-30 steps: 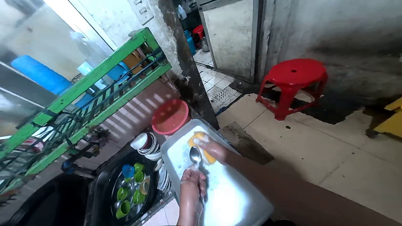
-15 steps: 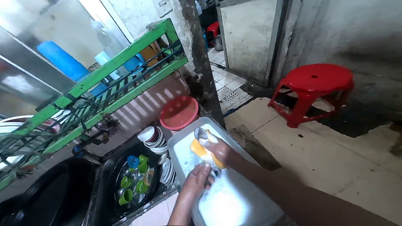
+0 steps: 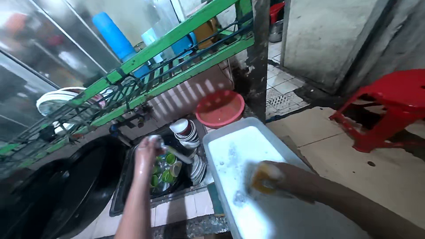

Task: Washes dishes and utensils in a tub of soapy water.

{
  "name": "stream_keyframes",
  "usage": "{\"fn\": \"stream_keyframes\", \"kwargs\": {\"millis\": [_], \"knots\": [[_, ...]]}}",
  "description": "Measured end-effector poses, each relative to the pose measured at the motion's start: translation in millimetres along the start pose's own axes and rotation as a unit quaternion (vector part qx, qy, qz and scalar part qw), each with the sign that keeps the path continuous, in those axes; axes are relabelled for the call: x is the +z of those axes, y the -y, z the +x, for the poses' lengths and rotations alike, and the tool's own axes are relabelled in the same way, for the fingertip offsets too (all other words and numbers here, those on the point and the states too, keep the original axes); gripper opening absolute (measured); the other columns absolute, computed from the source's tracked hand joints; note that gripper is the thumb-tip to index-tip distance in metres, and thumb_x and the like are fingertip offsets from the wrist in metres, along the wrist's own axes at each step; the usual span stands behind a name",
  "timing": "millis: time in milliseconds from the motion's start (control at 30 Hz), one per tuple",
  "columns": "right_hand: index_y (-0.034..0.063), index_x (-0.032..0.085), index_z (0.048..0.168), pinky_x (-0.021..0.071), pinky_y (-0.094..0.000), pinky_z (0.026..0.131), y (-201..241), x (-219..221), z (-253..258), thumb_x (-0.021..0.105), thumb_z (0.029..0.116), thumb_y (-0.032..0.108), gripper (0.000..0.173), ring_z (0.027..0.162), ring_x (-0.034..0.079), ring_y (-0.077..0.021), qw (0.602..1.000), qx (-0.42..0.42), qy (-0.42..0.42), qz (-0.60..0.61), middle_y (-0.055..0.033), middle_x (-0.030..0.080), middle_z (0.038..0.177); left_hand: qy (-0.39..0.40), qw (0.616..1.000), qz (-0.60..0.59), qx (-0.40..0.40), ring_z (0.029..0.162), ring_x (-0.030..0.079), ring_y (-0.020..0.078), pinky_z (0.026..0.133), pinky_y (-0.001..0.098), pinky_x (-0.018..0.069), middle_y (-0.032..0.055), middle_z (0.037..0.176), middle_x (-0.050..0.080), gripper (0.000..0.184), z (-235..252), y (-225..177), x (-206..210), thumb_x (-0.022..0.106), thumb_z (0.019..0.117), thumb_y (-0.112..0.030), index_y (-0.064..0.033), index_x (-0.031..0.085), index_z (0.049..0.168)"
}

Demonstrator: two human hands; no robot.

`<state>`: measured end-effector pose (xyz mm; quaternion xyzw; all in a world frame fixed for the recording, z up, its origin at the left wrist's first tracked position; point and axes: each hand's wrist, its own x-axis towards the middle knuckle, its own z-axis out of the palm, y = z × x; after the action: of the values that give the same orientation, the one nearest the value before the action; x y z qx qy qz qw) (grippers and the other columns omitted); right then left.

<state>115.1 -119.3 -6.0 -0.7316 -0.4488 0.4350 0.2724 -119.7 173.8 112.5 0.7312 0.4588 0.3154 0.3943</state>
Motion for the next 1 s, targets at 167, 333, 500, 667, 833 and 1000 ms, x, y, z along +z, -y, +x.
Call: {"fn": "stream_keyframes", "kwargs": {"millis": [167,333,500,667,833,1000], "knots": [[0.0115,0.053,0.144,0.0495,-0.0607,0.097,-22.2,2.3,-22.4,0.073,0.0897,0.017,0.058,0.113,0.065,-0.0417,0.995,0.016,-0.083,-0.049,-0.0242,0.066,0.124,0.037,0.913,0.401,-0.059,0.134,0.050,0.0488,0.108,0.0650,0.0416,0.0325,0.148,0.047,0.068,76.9,42.8,-31.4,0.059,0.1039,-0.041,0.0036,0.040,0.152],[0.0125,0.064,0.134,0.0552,-0.0593,0.091,-50.6,18.0,-20.8,0.072,0.0850,0.025,0.052,0.105,0.070,-0.0332,0.946,-0.087,-0.313,-0.012,-0.0145,0.072,0.118,0.197,0.886,0.392,0.151,0.139,0.048,0.0416,0.114,0.0576,0.0403,0.0252,0.153,0.046,0.052,23.0,13.1,107.4,0.058,0.1052,-0.035,0.0014,0.055,0.142],[0.0045,0.063,0.133,0.0528,-0.0529,0.099,-33.4,11.9,-29.1,0.074,0.0879,0.022,0.049,0.113,0.067,-0.0312,0.936,-0.081,-0.339,0.045,-0.0171,0.069,0.123,0.445,0.815,0.359,0.092,0.153,0.028,0.0415,0.123,0.0610,0.0234,0.0223,0.163,0.034,0.059,-18.2,34.7,237.4,0.038,0.1111,-0.042,-0.0029,0.041,0.156],[0.0092,0.057,0.141,0.0493,-0.0519,0.104,-15.9,3.7,-37.0,0.071,0.0933,0.026,0.053,0.117,0.065,-0.0324,0.965,-0.015,-0.253,0.062,-0.0187,0.066,0.128,0.451,0.811,0.361,0.092,0.141,0.046,0.0385,0.118,0.0565,0.0326,0.0240,0.145,0.056,0.043,-69.9,42.8,289.0,0.052,0.1065,-0.027,0.0021,0.061,0.137],[0.0106,0.052,0.146,0.0496,-0.0542,0.102,-17.5,0.6,-39.0,0.067,0.0948,0.027,0.056,0.116,0.064,-0.0355,0.974,-0.021,-0.219,0.054,-0.0212,0.065,0.127,0.479,0.831,0.225,0.171,0.132,0.056,0.0308,0.117,0.0482,0.0381,0.0229,0.136,0.062,0.050,-118.6,46.7,291.8,0.070,0.0941,-0.024,0.0054,0.061,0.134],[0.0172,0.056,0.143,0.0536,-0.0546,0.095,-27.5,9.4,-30.3,0.070,0.0925,0.029,0.054,0.107,0.069,-0.0335,0.970,-0.047,-0.239,0.028,-0.0176,0.070,0.119,0.549,0.707,0.402,0.190,0.147,0.039,0.0359,0.121,0.0564,0.0291,0.0168,0.154,0.049,0.061,-156.6,20.9,257.2,0.069,0.0940,-0.031,-0.0099,0.053,0.149]]}}
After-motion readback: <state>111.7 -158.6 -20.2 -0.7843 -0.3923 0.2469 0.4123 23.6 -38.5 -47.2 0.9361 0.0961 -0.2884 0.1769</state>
